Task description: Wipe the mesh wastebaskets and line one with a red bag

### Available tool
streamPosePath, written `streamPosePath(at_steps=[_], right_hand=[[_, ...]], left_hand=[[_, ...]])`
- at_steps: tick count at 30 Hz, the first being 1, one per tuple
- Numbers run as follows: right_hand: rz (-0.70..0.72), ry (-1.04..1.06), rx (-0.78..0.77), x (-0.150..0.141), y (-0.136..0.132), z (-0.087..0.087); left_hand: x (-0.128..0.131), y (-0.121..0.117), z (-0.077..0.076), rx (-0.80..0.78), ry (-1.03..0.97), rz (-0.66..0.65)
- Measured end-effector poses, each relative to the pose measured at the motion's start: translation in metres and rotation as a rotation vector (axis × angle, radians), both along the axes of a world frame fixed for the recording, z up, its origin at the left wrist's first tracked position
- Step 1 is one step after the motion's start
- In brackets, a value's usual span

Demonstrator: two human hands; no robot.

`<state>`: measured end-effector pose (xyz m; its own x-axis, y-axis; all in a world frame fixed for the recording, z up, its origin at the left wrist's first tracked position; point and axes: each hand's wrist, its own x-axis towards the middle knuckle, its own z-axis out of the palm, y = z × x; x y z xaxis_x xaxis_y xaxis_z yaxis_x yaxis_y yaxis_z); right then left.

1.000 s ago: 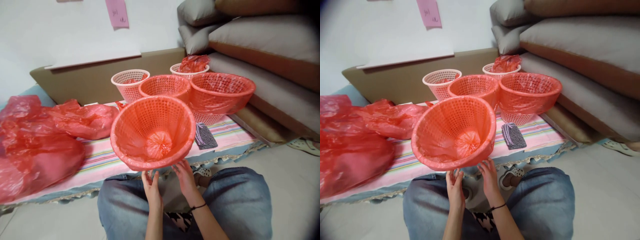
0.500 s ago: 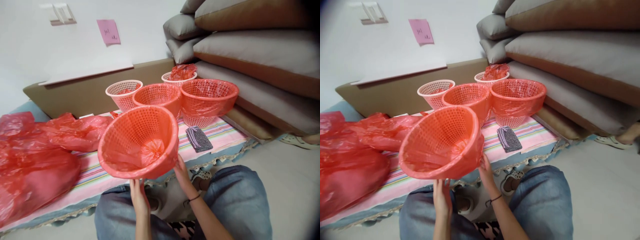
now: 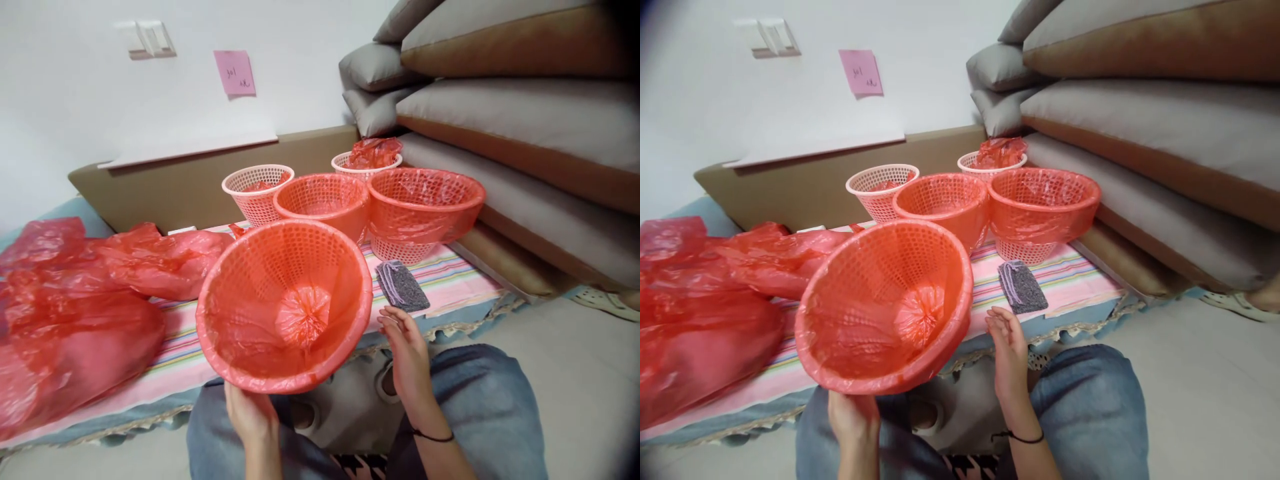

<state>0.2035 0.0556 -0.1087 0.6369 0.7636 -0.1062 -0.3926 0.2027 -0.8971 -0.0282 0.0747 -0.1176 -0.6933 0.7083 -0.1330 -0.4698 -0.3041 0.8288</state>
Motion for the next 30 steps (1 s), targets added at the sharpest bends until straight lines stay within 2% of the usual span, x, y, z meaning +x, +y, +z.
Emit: streamPosePath(at_steps=[2,4,7,10,13,22,26,30], right_hand=[[0.105,0.038,0.036,0.000,-0.010,0.023],[0.260,0.100,0.066,-0.006,-0.018,0.043],[0.358,0.195,0.101,-0.017,-0.025,0.059],[0.361,0.267,0.133,-0.024,-0.027,0.062],[0.381,0.328,0.140,-0.029,-0.030,0.061],[0.741,0.435,0.094,-0.049,-0.037,0.058],[0.718,0.471,0.127,-0.057,-0.038,0.059],[0.618,0.493,0.128,-0.060,-0.036,0.066]], left_hand=[[-0.003,-0.006,0.011,-0.014,0.027,0.113],[-0.004,-0.015,0.023,-0.031,0.052,0.165],[0.001,-0.031,0.045,-0.040,0.079,0.105],[0.009,-0.047,0.066,-0.058,0.054,-0.136],[0.014,-0.059,0.079,-0.098,0.010,-0.333],[0.024,-0.074,0.088,-0.196,0.015,-0.764],[0.037,-0.080,0.094,-0.141,-0.062,-0.767],[0.043,-0.079,0.097,-0.129,-0.148,-0.642]])
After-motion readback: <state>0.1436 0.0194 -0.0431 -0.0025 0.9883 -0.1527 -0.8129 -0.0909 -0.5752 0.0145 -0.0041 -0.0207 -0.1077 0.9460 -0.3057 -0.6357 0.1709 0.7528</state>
